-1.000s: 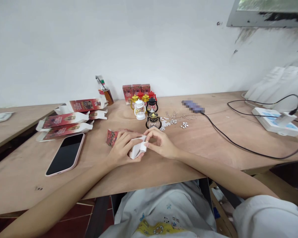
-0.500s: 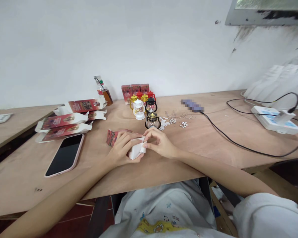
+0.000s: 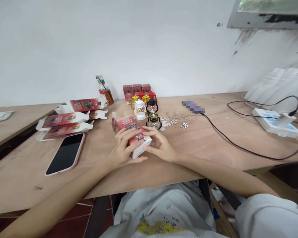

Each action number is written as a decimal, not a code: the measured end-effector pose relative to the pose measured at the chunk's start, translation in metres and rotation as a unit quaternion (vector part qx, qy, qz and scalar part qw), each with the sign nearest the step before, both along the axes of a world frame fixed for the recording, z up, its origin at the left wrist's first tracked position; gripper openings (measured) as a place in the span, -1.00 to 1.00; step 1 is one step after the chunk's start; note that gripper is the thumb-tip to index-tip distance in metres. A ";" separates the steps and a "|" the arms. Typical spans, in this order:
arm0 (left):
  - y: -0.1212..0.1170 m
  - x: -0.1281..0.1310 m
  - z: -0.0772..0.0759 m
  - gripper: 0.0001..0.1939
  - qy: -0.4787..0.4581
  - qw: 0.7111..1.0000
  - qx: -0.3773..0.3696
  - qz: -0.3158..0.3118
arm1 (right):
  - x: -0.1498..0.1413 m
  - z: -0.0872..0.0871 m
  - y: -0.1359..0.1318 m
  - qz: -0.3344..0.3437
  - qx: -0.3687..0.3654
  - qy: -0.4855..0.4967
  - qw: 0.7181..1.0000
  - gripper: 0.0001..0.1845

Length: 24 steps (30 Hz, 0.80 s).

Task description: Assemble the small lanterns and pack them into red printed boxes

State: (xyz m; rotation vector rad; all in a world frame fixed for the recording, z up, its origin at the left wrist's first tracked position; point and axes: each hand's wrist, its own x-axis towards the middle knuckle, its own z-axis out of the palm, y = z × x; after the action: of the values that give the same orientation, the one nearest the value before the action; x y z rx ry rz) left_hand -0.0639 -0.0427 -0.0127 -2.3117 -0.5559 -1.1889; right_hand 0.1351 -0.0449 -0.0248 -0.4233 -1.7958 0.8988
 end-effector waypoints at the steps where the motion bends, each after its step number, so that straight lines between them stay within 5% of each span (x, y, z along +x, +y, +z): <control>1: -0.001 0.001 0.002 -0.15 -0.023 1.000 -0.012 0.016 | 0.000 0.000 0.000 -0.014 0.017 0.006 1.000 -0.61; 7: 0.000 0.001 0.010 -0.08 -0.166 0.969 -0.181 0.029 | 0.005 -0.005 0.010 -0.119 0.211 -0.087 0.966 -0.84; 11: 0.011 -0.005 0.006 -0.18 -0.280 0.900 -0.333 -0.015 | 0.005 -0.011 0.018 -0.092 0.357 -0.205 0.906 -0.74; 14: 0.016 -0.008 0.008 -0.21 -0.327 0.864 -0.383 0.022 | 0.006 -0.010 0.019 -0.114 0.413 -0.236 0.872 -0.71; 17: 0.014 -0.009 0.016 -0.18 -0.343 0.853 -0.392 0.040 | 0.010 -0.006 0.023 -0.248 0.380 -0.189 0.871 -0.65; 20: 0.010 -0.006 0.022 -0.11 -0.324 0.862 -0.389 0.029 | 0.019 -0.001 0.035 -0.367 0.272 -0.137 0.879 -0.52; 24: 0.007 -0.001 0.017 -0.11 -0.272 0.882 -0.385 -0.019 | 0.031 0.000 0.055 -0.300 0.151 -0.147 0.930 -0.27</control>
State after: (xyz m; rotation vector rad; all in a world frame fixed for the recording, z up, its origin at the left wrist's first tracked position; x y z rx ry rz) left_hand -0.0645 -0.0357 0.0042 -2.5676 -1.4041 -1.9173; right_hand 0.1656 0.0097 -0.0252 -0.8795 -1.8684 0.1304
